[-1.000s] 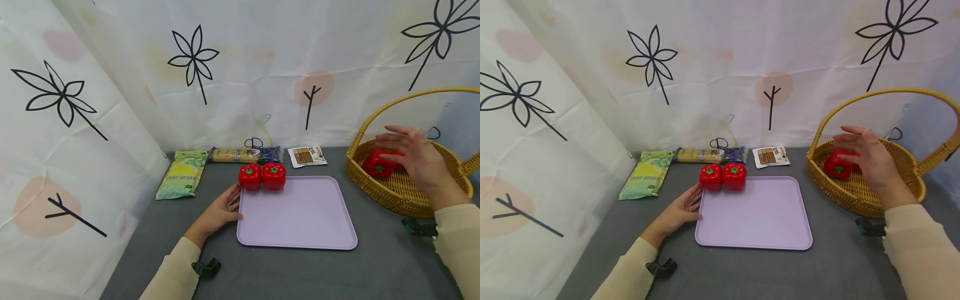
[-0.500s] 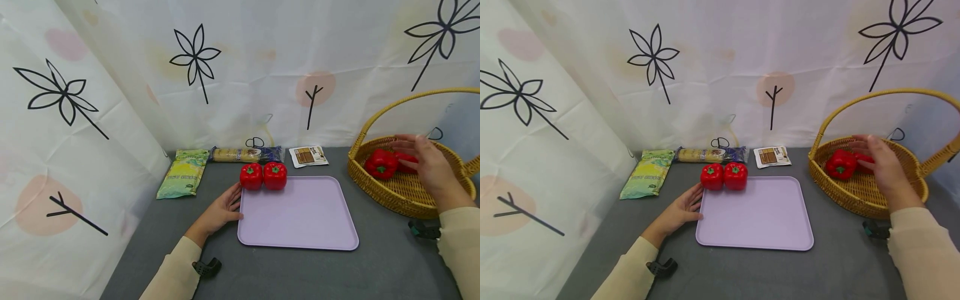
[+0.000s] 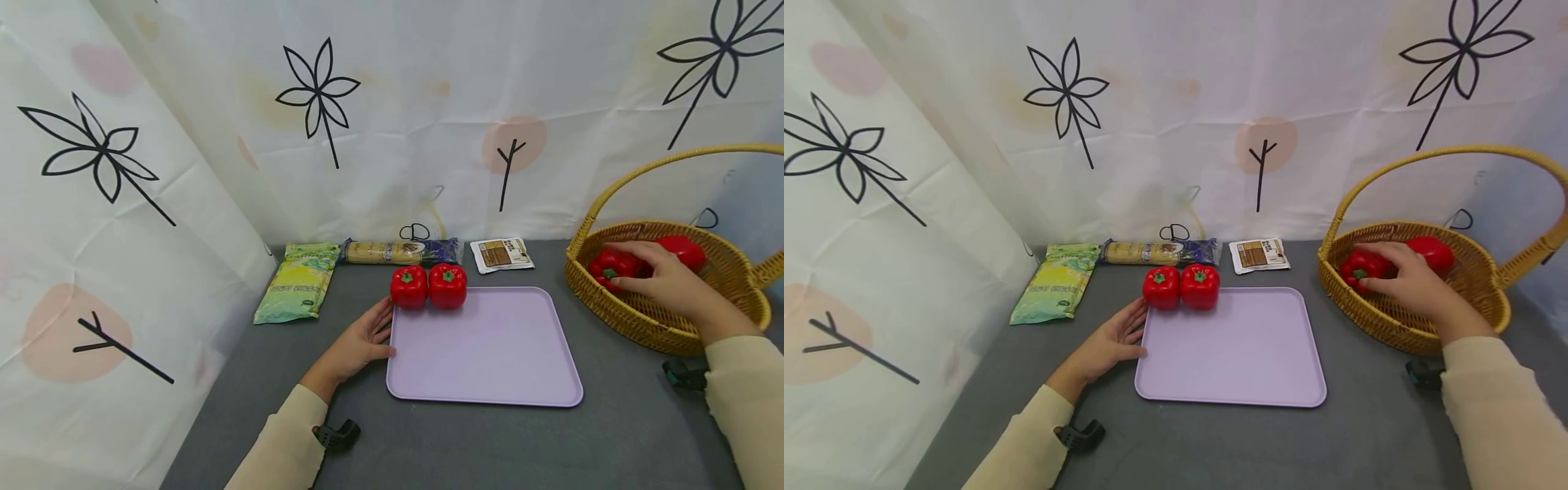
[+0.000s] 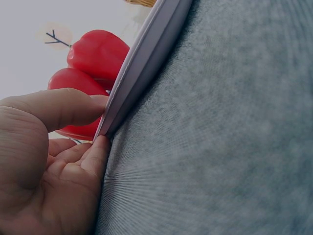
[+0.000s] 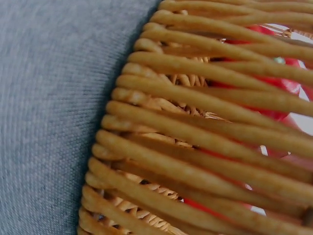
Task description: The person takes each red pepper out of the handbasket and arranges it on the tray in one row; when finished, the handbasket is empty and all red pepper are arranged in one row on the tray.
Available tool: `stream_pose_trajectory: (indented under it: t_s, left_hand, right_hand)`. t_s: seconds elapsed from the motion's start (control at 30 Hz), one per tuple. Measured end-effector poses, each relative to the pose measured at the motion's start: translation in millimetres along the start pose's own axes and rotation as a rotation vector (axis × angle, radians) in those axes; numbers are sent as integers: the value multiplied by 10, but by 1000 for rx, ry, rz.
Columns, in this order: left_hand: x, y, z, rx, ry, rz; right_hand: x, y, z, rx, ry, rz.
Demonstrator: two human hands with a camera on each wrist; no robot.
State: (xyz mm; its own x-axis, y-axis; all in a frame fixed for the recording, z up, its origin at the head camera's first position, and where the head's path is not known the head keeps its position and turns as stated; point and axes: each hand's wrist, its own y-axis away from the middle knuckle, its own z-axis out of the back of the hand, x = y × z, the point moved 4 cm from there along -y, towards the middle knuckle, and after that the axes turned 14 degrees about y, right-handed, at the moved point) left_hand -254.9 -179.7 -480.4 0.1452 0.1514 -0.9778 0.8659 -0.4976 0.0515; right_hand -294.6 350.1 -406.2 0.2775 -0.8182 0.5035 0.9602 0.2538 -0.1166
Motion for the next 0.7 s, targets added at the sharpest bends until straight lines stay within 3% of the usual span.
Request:
stream_pose_trajectory:
  t_s: [0.13, 0.37, 0.7]
  left_hand:
    - [2, 1, 3, -6, 1, 6]
    - [5, -3, 10, 4, 3, -2]
    - [-6, -2, 4, 6, 5, 5]
  right_hand:
    - [-3, -12, -12, -8, 70, 17]
    - [-33, -20, -16, 29, 133, -55]
    - [-32, -15, -2, 1, 59, -156]
